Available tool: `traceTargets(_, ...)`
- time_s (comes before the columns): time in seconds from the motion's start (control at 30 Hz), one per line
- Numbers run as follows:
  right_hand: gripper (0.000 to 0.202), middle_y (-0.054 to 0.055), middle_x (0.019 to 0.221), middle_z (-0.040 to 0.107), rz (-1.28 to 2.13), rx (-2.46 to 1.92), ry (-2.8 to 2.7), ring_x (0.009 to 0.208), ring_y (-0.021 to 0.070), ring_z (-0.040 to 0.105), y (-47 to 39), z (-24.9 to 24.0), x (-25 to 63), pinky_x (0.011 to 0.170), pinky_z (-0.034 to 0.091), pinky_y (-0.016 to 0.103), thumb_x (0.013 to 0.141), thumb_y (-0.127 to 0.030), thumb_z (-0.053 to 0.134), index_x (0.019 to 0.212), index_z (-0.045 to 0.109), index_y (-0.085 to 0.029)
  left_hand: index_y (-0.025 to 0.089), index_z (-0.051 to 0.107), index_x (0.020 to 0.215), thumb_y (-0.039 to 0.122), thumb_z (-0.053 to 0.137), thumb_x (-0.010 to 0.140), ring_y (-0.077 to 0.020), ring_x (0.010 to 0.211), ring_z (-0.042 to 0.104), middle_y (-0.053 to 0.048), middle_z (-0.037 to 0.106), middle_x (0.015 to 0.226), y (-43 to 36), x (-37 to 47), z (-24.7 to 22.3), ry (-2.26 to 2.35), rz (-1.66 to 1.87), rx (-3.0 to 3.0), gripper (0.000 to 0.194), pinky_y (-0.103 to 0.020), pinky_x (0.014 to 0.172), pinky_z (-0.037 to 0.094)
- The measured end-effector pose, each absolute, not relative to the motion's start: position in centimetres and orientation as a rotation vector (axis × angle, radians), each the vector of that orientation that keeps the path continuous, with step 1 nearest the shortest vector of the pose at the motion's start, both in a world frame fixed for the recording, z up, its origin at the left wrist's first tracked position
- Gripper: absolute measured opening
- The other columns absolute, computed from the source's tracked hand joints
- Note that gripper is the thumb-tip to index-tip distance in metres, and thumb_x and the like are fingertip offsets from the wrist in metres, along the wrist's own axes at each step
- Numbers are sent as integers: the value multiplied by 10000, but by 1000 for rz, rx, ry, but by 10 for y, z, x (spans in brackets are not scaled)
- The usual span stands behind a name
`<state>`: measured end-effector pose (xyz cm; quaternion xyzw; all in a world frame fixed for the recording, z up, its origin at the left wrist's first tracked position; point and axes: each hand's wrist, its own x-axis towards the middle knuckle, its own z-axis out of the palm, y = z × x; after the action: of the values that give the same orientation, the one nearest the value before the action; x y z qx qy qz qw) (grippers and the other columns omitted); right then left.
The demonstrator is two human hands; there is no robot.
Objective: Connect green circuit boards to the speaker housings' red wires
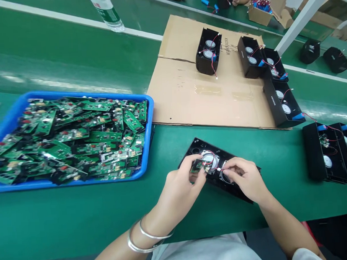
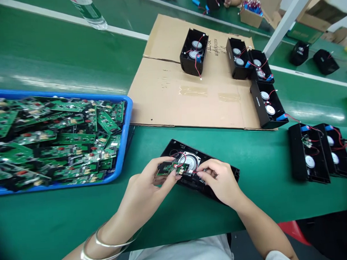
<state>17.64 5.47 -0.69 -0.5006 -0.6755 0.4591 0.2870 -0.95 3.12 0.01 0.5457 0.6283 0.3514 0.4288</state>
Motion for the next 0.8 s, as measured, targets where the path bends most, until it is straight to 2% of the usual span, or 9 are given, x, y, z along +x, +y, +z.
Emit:
traceTargets(0.1,127,26,768,638,1027,-1174,-1985,595,98,568,48,-4,175,514,461,198,866,-182,552,792,655,-179,200,568,1018,282,511,807,-210,620,726,-14,743,712,33,-4,-1,1582,863,1424,233,-269,549,573)
traceTargets(0.3,245,35,733,593,623,-1145,-2211,620,111,542,45,-8,167,560,453,219,942,-190,435,805,637,-161,203,579,1005,259,511,805,-200,626,727,-6,747,722,35,3,1,1528,837,1479,219,-260,552,577)
traceTargets(0.53,333,32,700,592,385,-1134,-2373,612,115,524,44,-12,165,558,417,225,969,-190,381,749,630,-163,206,587,1015,234,512,806,-185,617,720,8,740,713,36,1,1,1483,833,1518,224,-261,586,582)
traceTargets(0.7,368,26,620,563,259,-1083,-2436,548,126,506,43,-9,163,510,386,253,964,-156,373,683,610,-154,198,598,1005,207,481,825,-165,594,697,1,728,727,33,2,0,1459,841,1671,215,-236,548,553)
traceTargets(0.8,286,23,668,607,364,-1208,-2334,568,123,556,42,-9,164,531,428,238,977,-237,393,821,619,-157,206,594,1042,207,461,846,-148,582,680,-2,730,766,33,-2,3,1418,825,1714,238,-232,562,549)
